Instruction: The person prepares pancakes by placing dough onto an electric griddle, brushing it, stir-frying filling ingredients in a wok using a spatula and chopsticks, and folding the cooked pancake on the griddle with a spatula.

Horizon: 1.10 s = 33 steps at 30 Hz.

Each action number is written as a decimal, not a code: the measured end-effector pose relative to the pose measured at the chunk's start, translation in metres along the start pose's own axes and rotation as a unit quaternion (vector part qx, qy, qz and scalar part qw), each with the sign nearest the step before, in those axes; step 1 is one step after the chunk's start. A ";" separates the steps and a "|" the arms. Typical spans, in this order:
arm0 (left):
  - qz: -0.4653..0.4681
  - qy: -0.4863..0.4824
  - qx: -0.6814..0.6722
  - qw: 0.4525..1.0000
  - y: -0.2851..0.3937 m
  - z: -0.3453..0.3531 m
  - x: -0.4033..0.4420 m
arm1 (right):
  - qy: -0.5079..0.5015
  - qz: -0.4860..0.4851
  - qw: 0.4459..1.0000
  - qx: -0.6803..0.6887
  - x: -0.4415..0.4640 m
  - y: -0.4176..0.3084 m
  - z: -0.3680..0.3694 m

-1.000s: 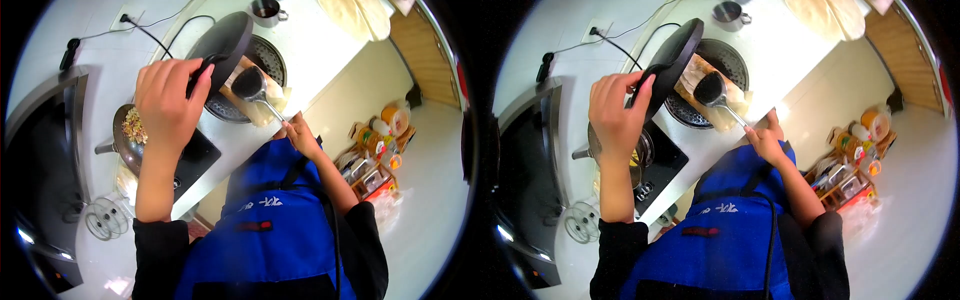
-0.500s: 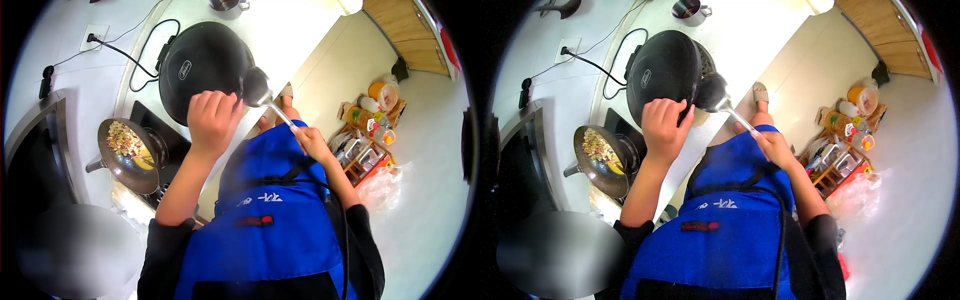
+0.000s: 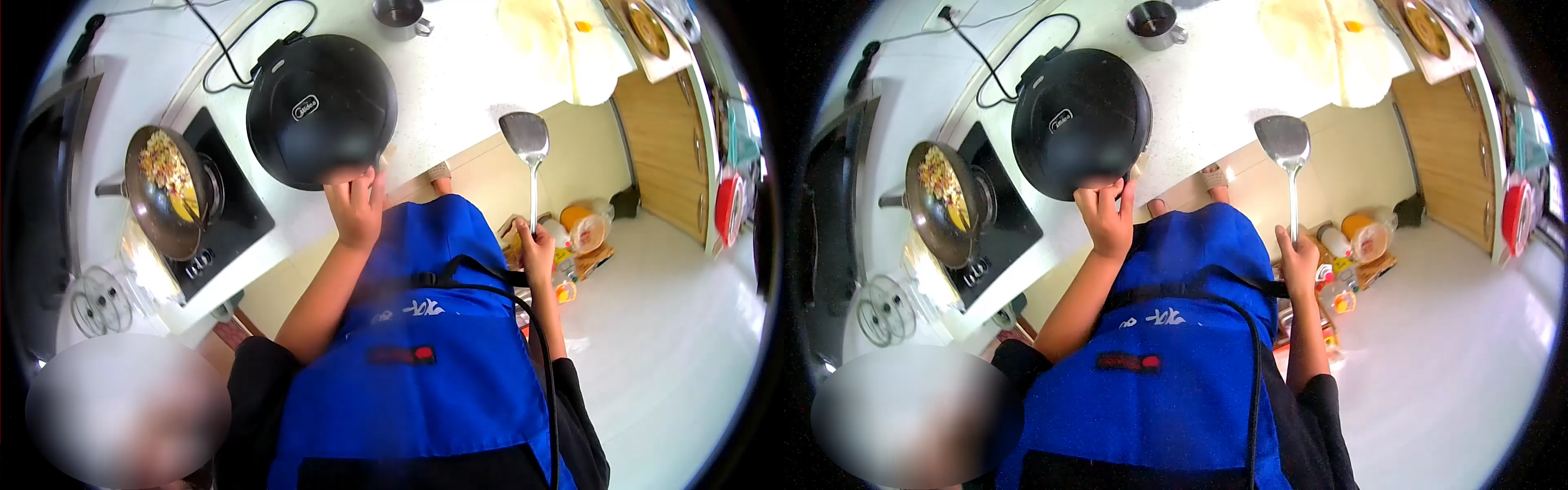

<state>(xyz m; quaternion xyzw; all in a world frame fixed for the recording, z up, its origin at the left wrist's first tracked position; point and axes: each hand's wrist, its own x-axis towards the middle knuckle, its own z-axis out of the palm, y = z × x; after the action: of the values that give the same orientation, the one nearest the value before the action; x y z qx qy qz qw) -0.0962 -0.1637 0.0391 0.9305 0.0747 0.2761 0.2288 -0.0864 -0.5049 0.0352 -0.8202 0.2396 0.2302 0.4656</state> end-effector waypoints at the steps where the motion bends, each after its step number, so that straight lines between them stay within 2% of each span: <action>1: -0.004 0.016 0.024 1.000 0.004 0.005 -0.002 | 0.002 -0.037 0.999 -0.038 0.016 0.003 -0.006; 3: -0.011 0.048 0.071 0.996 0.009 0.013 -0.002 | 0.008 -0.114 0.987 -0.111 0.048 0.007 -0.018; 4: -0.002 0.093 0.082 0.992 0.007 0.021 -0.001 | -0.005 -0.093 0.990 -0.104 0.053 -0.008 -0.020; 7: -0.047 0.109 0.113 0.986 0.008 0.031 -0.008 | -0.038 -0.149 0.983 -0.104 0.077 -0.023 -0.027; 11: -0.048 0.142 0.116 0.982 0.005 0.039 -0.010 | -0.058 -0.179 0.975 -0.119 0.095 -0.052 -0.031; 15: -0.045 0.135 0.124 0.982 0.004 0.041 -0.013 | -0.046 -0.151 0.981 -0.112 0.119 -0.075 -0.032; 22: -0.019 0.122 0.133 0.983 0.005 0.034 -0.008 | 0.113 -0.195 0.974 -0.029 0.219 -0.102 -0.001; 25: -0.021 0.107 0.111 0.988 0.005 0.030 -0.009 | 0.197 -0.197 0.958 -0.071 0.268 -0.112 0.018; 28: 0.011 0.053 0.106 0.993 0.002 0.013 -0.007 | 0.199 -0.135 0.957 -0.162 0.279 -0.130 0.029; 31: 0.101 -0.015 0.154 0.983 -0.001 -0.013 0.010 | 0.257 -0.176 0.947 -0.072 0.280 -0.126 0.050; 33: 0.125 -0.015 0.172 0.977 -0.001 -0.033 0.024 | 0.165 -0.101 0.972 -0.132 0.268 -0.140 0.044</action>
<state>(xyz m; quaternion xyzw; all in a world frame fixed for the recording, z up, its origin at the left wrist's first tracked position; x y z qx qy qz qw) -0.0944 -0.1438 0.0752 0.9621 0.0010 0.2711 0.0298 0.2008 -0.4512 -0.0544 -0.9212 0.1962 0.0734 0.3278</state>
